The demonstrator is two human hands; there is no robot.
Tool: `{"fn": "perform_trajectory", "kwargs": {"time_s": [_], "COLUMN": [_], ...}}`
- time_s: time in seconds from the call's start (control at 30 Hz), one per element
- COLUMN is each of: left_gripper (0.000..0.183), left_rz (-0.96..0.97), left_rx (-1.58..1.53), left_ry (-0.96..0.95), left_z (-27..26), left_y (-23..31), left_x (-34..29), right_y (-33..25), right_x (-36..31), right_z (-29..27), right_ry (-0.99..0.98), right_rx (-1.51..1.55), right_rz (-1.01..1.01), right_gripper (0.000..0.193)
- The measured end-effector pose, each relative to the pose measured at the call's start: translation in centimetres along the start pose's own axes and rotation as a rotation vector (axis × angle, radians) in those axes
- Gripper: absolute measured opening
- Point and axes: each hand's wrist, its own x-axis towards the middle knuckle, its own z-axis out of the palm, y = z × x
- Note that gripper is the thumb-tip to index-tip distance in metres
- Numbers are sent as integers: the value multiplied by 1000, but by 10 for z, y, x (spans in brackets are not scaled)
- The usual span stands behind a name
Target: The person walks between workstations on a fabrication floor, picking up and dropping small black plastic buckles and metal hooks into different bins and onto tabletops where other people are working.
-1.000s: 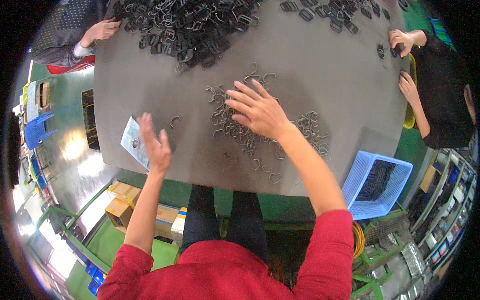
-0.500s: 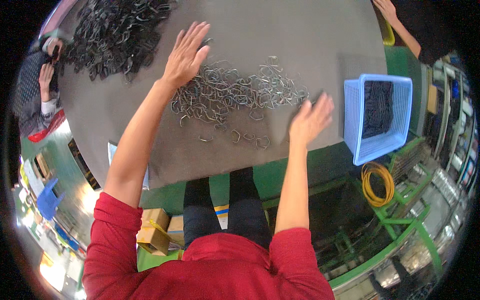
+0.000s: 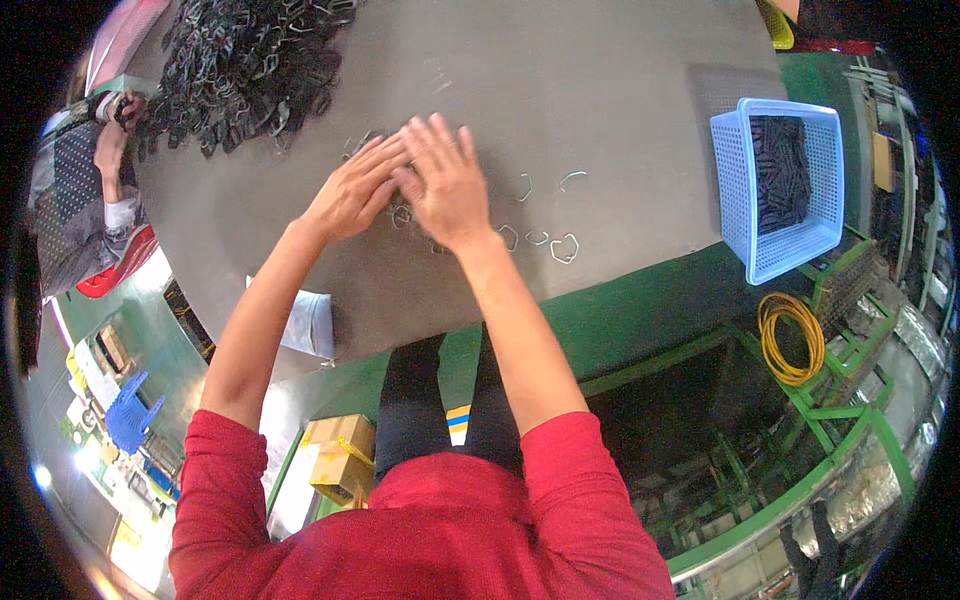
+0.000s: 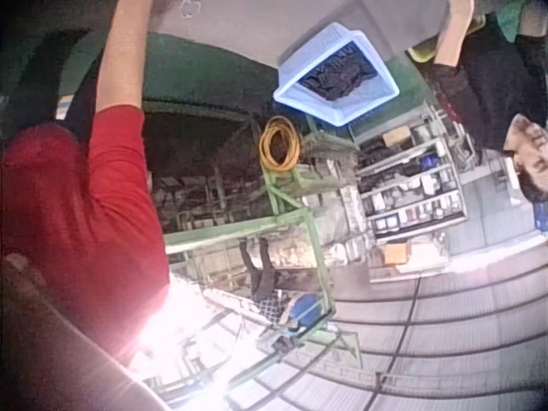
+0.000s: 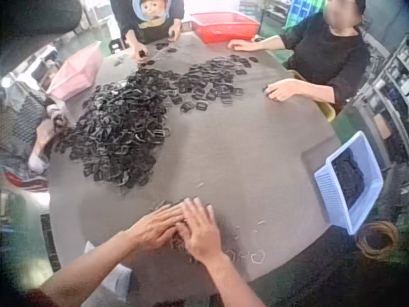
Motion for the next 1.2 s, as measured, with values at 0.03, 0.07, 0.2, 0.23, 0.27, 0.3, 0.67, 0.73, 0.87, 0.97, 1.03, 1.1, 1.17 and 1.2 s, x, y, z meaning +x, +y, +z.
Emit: {"fn": "perform_trajectory", "kwargs": {"time_s": [0.03,0.07,0.2,0.23,0.27,0.3,0.67,0.73,0.87,0.97,1.03,1.1,1.17,1.2], "left_gripper": [39,38,34,34,35,36,38,38,33,28,24,22,21,24], "left_rz": [-41,-80,-101,-109,-171,-231,-96,-210,-481,-846,-1073,-1310,-1385,-1352], "left_rx": [-10,-21,-59,-61,4,71,-105,-115,19,278,320,356,253,209], "left_ry": [18,35,177,183,265,347,247,304,540,879,910,936,830,887], "left_z": [-3,-6,-29,-29,-30,-30,18,10,-16,-24,-14,-1,9,10], "left_y": [1,1,-3,-9,-15,-23,4,2,3,3,1,3,10,14], "left_x": [-20,-35,-66,-65,-60,-55,-58,-84,-153,-206,-244,-270,-276,-272], "right_y": [-16,-29,0,25,49,65,-50,-67,-102,-123,-141,-155,-157,-146], "right_x": [-4,-7,-32,-48,-68,-83,-36,-27,-12,0,7,7,3,-3], "right_z": [2,1,-55,-72,-90,-96,43,65,108,137,153,159,137,120], "right_ry": [-32,-65,114,165,214,267,60,28,-50,-68,-102,-176,-174,-167], "right_rx": [41,79,-150,-205,-308,-412,-117,-86,-24,-25,38,131,181,130], "right_rz": [-16,-31,94,182,300,418,105,50,-98,-183,-252,-299,-252,-239], "right_gripper": [43,43,42,43,44,45,47,45,41,39,39,41,45,49]}}
